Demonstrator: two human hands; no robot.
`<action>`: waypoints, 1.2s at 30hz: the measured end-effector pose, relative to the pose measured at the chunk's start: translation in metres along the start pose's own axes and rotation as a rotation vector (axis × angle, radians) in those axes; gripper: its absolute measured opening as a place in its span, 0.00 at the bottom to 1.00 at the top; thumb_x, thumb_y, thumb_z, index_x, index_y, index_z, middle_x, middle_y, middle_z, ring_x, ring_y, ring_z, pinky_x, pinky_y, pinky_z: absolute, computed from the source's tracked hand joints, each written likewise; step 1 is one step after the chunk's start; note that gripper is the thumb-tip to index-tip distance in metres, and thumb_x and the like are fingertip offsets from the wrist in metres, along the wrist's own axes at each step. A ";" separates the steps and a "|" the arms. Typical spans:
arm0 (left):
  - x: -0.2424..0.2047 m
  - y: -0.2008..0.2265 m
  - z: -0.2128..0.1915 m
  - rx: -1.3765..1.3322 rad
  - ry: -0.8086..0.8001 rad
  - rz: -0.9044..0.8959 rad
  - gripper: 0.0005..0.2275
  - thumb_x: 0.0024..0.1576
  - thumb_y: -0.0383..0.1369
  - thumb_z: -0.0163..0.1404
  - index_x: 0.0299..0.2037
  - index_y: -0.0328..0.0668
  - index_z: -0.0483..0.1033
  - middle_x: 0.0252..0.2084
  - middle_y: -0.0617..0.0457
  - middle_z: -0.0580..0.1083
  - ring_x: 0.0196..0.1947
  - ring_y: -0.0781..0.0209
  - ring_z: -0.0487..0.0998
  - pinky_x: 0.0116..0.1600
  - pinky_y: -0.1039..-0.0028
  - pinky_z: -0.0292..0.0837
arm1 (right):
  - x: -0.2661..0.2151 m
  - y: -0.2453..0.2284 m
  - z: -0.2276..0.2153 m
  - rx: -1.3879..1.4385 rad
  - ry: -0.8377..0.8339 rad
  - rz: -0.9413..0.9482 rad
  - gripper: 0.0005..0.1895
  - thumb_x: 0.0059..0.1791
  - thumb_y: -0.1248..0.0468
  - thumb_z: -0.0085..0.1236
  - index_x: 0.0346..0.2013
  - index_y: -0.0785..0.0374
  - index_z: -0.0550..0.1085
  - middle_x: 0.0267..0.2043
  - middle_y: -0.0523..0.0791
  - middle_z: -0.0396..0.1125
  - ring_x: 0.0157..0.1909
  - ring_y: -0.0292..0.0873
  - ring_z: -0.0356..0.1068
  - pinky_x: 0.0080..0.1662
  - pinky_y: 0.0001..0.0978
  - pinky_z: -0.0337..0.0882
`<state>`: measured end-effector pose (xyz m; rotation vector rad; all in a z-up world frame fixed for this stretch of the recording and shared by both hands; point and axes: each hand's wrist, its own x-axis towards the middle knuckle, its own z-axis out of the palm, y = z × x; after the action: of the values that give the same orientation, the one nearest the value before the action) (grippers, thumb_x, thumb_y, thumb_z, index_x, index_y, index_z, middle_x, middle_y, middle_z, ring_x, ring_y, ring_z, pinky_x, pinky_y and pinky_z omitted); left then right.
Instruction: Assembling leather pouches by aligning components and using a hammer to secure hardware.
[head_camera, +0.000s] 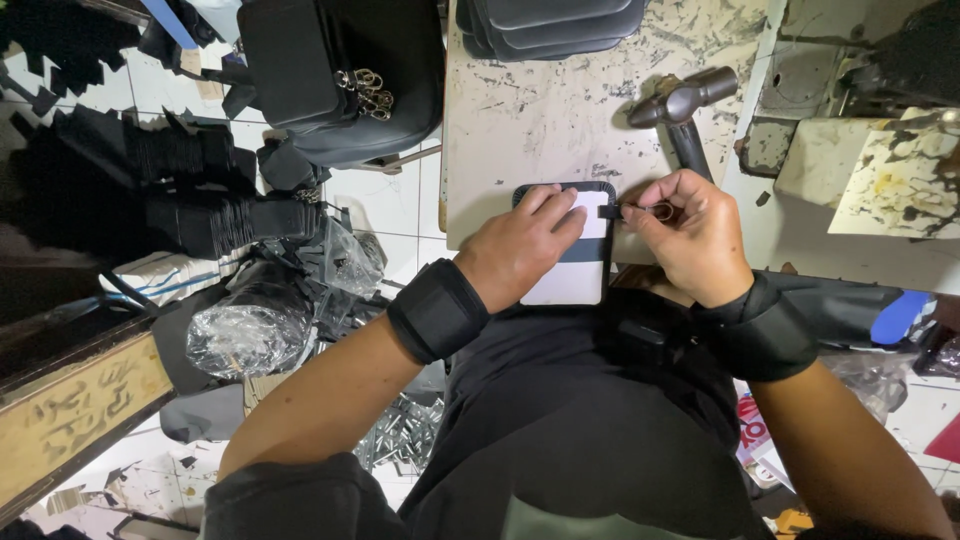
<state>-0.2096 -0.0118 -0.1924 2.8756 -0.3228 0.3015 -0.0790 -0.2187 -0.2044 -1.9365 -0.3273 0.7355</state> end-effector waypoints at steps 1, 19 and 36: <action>0.000 0.000 0.000 0.000 0.000 0.000 0.09 0.61 0.23 0.50 0.50 0.43 0.72 0.51 0.49 0.72 0.59 0.55 0.71 0.55 0.80 0.75 | 0.000 -0.002 0.000 0.016 0.004 -0.002 0.11 0.49 0.72 0.69 0.39 0.66 0.72 0.32 0.48 0.74 0.35 0.34 0.72 0.38 0.19 0.71; 0.000 0.001 0.001 0.005 0.000 -0.002 0.10 0.60 0.23 0.50 0.50 0.44 0.71 0.50 0.50 0.71 0.59 0.55 0.71 0.55 0.79 0.76 | 0.000 -0.006 0.003 -0.016 -0.014 -0.012 0.13 0.48 0.70 0.72 0.38 0.65 0.72 0.32 0.48 0.74 0.36 0.34 0.72 0.39 0.20 0.70; 0.001 0.000 -0.004 0.025 0.008 0.007 0.09 0.61 0.23 0.49 0.50 0.44 0.71 0.50 0.50 0.71 0.58 0.55 0.71 0.57 0.79 0.74 | 0.001 0.003 -0.002 -0.002 -0.024 -0.015 0.13 0.49 0.72 0.69 0.38 0.65 0.70 0.31 0.47 0.74 0.35 0.35 0.74 0.39 0.19 0.71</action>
<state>-0.2092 -0.0116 -0.1884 2.8981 -0.3307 0.3203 -0.0771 -0.2206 -0.2071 -1.9264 -0.3568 0.7491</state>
